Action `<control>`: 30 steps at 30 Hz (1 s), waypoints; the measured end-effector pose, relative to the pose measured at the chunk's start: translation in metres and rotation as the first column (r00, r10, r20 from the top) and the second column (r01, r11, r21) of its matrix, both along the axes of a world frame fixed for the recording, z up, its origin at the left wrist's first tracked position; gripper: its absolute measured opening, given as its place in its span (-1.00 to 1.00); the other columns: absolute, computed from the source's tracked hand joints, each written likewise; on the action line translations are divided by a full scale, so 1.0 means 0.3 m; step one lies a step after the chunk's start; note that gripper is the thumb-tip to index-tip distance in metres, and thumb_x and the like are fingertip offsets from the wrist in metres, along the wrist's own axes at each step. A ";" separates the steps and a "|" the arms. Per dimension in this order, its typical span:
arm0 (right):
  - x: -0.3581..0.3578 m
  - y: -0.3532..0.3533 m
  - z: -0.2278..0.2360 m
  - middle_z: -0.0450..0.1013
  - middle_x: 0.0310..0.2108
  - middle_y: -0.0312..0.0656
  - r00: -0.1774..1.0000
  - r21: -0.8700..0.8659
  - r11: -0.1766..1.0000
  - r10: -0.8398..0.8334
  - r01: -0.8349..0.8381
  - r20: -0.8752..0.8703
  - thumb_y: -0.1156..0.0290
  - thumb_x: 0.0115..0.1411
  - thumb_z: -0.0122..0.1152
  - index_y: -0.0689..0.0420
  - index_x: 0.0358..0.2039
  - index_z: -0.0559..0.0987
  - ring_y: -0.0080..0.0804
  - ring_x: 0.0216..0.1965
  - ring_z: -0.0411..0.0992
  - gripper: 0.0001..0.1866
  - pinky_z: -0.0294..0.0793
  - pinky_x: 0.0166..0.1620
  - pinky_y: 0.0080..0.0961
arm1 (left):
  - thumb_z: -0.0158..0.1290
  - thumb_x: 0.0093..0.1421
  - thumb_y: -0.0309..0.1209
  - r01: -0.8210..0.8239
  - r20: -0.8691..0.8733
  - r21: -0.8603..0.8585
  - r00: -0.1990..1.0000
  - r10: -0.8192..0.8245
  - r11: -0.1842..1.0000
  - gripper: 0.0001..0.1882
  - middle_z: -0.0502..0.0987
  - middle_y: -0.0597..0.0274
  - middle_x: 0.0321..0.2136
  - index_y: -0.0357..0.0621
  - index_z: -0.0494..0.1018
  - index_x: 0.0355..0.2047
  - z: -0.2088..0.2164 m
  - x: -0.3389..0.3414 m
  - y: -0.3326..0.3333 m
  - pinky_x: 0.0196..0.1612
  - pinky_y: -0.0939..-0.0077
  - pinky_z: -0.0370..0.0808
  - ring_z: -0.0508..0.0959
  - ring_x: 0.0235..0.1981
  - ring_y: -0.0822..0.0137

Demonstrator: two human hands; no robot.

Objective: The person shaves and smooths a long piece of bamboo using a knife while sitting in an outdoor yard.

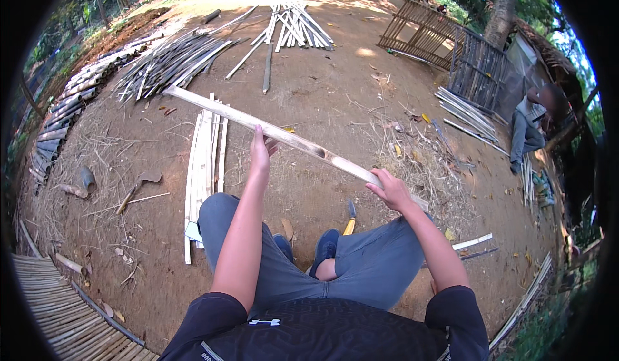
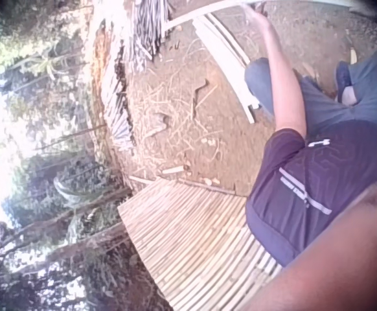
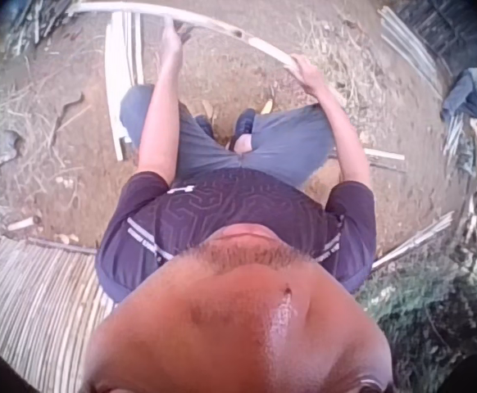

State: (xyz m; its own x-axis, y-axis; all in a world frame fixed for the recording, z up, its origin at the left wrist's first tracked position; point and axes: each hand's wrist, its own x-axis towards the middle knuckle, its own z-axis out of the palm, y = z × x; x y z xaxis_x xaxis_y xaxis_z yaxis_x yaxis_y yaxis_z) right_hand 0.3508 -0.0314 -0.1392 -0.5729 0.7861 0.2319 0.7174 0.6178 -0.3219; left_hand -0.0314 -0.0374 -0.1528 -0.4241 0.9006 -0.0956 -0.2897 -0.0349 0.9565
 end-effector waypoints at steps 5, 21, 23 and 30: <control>0.043 -0.006 0.074 0.50 -0.23 -0.02 0.981 -0.089 0.991 -0.114 0.101 -0.156 0.02 0.28 0.13 0.16 -0.04 0.49 -0.07 -0.26 0.51 -0.54 0.46 -0.18 -0.26 | -0.46 0.38 0.21 0.034 -0.077 -0.021 0.996 -0.035 0.999 -0.20 0.26 -0.11 0.26 -0.16 0.01 0.37 0.032 0.068 -0.033 0.19 0.11 0.34 0.45 0.14 0.02; -0.077 0.085 -0.183 0.27 -0.54 -0.33 0.729 -0.929 0.346 -0.669 0.132 -0.145 0.05 0.45 -0.24 0.20 -0.28 0.37 -0.56 -0.67 0.18 -0.57 0.29 -0.62 -0.52 | -0.70 0.29 0.33 0.282 0.199 0.174 0.928 -0.315 0.943 -0.07 0.47 -0.20 0.04 -0.15 0.19 0.28 0.114 0.090 -0.132 -0.23 0.28 0.67 0.64 -0.16 0.01; -0.132 0.079 -0.203 0.25 -0.52 -0.33 0.695 -0.958 0.259 -0.712 0.126 -0.102 0.06 0.46 -0.25 0.20 -0.28 0.34 -0.58 -0.66 0.17 -0.58 0.26 -0.64 -0.56 | -0.49 0.35 0.20 0.293 0.098 0.136 0.947 -0.307 0.946 -0.24 0.50 -0.12 0.03 -0.11 0.24 0.26 0.097 0.080 -0.127 -0.27 0.36 0.66 0.65 -0.18 0.09; -0.289 0.168 -0.227 0.31 -0.52 -0.19 0.405 -0.992 0.089 -0.907 -0.087 -0.117 0.18 0.45 -0.29 0.26 -0.25 0.32 -0.43 -0.58 0.26 -0.63 0.38 -0.53 -0.45 | 0.04 0.29 -0.44 0.452 -0.280 -0.057 0.849 -0.449 0.890 -0.54 0.53 0.11 0.03 -0.06 0.33 0.20 0.052 0.185 -0.109 -0.16 0.44 0.58 0.60 -0.08 0.31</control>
